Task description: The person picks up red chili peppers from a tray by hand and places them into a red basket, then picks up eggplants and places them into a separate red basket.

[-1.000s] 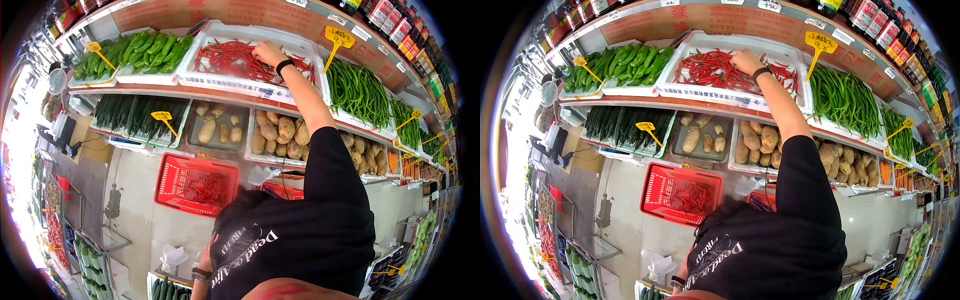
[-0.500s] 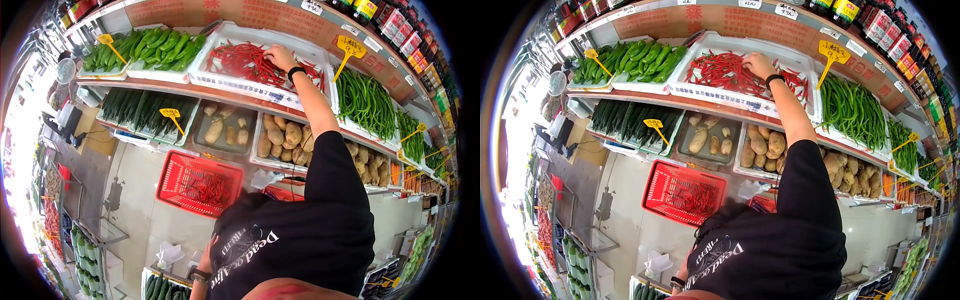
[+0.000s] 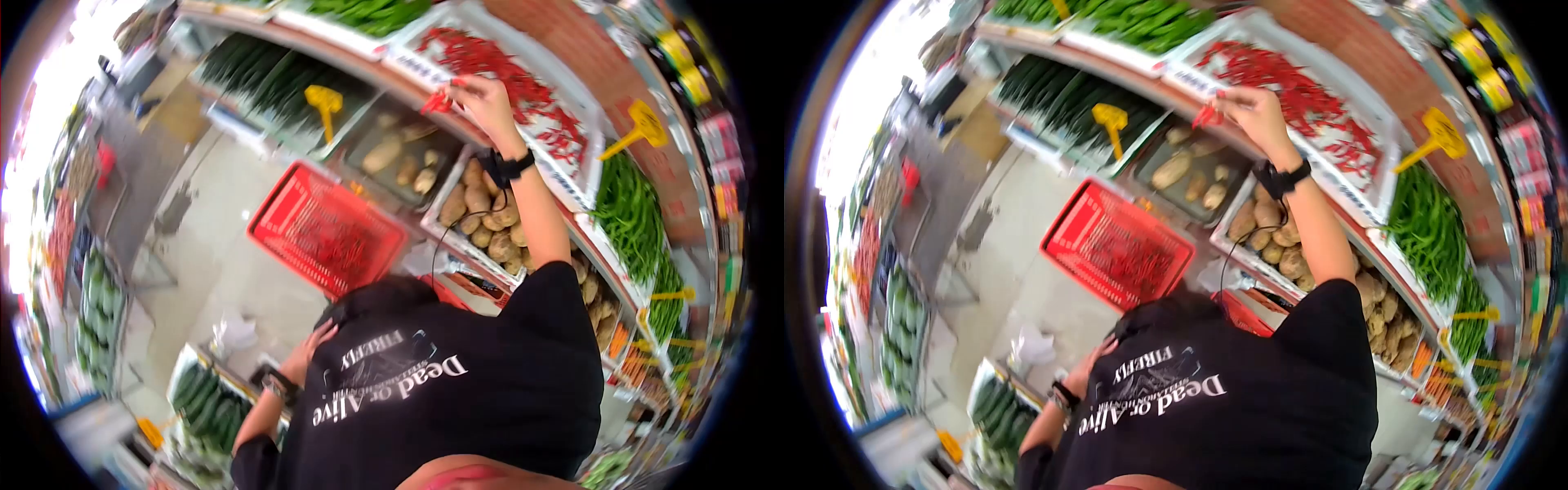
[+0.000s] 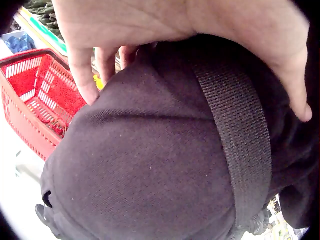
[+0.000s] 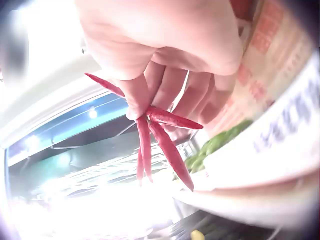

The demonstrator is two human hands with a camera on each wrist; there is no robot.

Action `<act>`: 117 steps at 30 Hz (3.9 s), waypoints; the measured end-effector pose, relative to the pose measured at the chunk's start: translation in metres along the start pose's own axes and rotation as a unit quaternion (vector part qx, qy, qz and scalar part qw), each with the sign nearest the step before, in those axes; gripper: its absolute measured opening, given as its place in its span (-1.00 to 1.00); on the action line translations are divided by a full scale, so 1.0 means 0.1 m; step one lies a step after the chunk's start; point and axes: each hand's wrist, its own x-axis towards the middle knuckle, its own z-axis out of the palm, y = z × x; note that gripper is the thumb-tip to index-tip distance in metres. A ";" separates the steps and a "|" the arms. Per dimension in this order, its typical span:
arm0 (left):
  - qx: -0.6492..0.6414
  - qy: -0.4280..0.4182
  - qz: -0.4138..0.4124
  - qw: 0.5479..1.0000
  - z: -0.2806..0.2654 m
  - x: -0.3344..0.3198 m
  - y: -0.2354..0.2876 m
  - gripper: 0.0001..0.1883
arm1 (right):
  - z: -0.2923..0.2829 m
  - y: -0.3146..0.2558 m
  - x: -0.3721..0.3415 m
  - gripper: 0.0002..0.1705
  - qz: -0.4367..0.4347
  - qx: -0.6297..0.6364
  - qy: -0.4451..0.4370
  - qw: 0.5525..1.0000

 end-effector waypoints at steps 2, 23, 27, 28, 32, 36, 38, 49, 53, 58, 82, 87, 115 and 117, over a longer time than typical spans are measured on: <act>0.034 -0.007 -0.037 0.999 0.00 -0.01 -0.01 -0.14 | 0.59 0.14 -0.35 -0.85 0.003 0.003 -0.066 0.998; 0.054 0.014 -0.049 0.997 0.14 -0.27 -0.02 -0.22 | 1.22 1.56 -1.16 -0.58 0.074 -0.175 -0.310 0.932; 0.035 0.007 -0.051 0.998 0.19 -0.21 -0.11 -0.28 | 0.46 0.35 -0.76 -0.66 0.047 -0.085 -0.171 0.980; 0.039 0.000 -0.049 0.998 0.20 -0.19 -0.11 -0.28 | 0.25 0.18 -0.68 -0.68 0.041 -0.066 -0.130 0.988; 0.042 -0.031 -0.061 0.997 0.09 -0.09 -0.02 -0.10 | -0.51 -0.14 -0.29 -0.71 -0.050 -0.163 0.020 0.985; 0.040 -0.051 -0.062 0.996 0.02 -0.02 0.02 0.11 | -0.74 -0.46 -0.01 -0.76 -0.090 -0.373 0.067 0.921; 0.034 -0.061 -0.051 0.996 -0.03 0.01 0.06 0.04 | -0.79 -0.49 0.19 -0.75 -0.098 -0.392 0.034 0.914; -0.039 0.021 -0.084 0.995 0.22 -0.11 -0.10 -0.22 | -1.33 0.74 1.69 -0.73 -0.100 -0.522 -0.111 0.840; 0.026 0.042 -0.069 0.996 0.34 -0.18 -0.01 -0.19 | -1.44 1.01 1.84 -0.63 -0.038 -0.457 -0.129 0.879; -0.006 0.015 -0.170 0.985 0.32 -0.15 0.15 -0.16 | -1.25 1.20 1.85 -0.67 -0.078 -0.364 -0.094 0.923; 0.037 -0.050 -0.189 0.980 0.13 0.10 0.14 -0.18 | -1.18 1.28 1.84 -0.81 -0.044 -0.316 -0.026 0.947; 0.052 -0.044 -0.155 0.986 0.13 0.14 0.24 -0.15 | -1.34 1.21 1.89 -0.85 -0.066 -0.159 0.061 0.983; 0.081 -0.055 -0.172 0.980 0.14 0.04 0.13 -0.12 | -1.10 1.38 1.86 -0.93 -0.062 -0.568 0.109 0.813; 0.082 -0.059 -0.189 0.977 0.12 0.09 0.21 -0.13 | -1.05 1.40 1.91 -0.89 -0.051 -0.597 0.120 0.792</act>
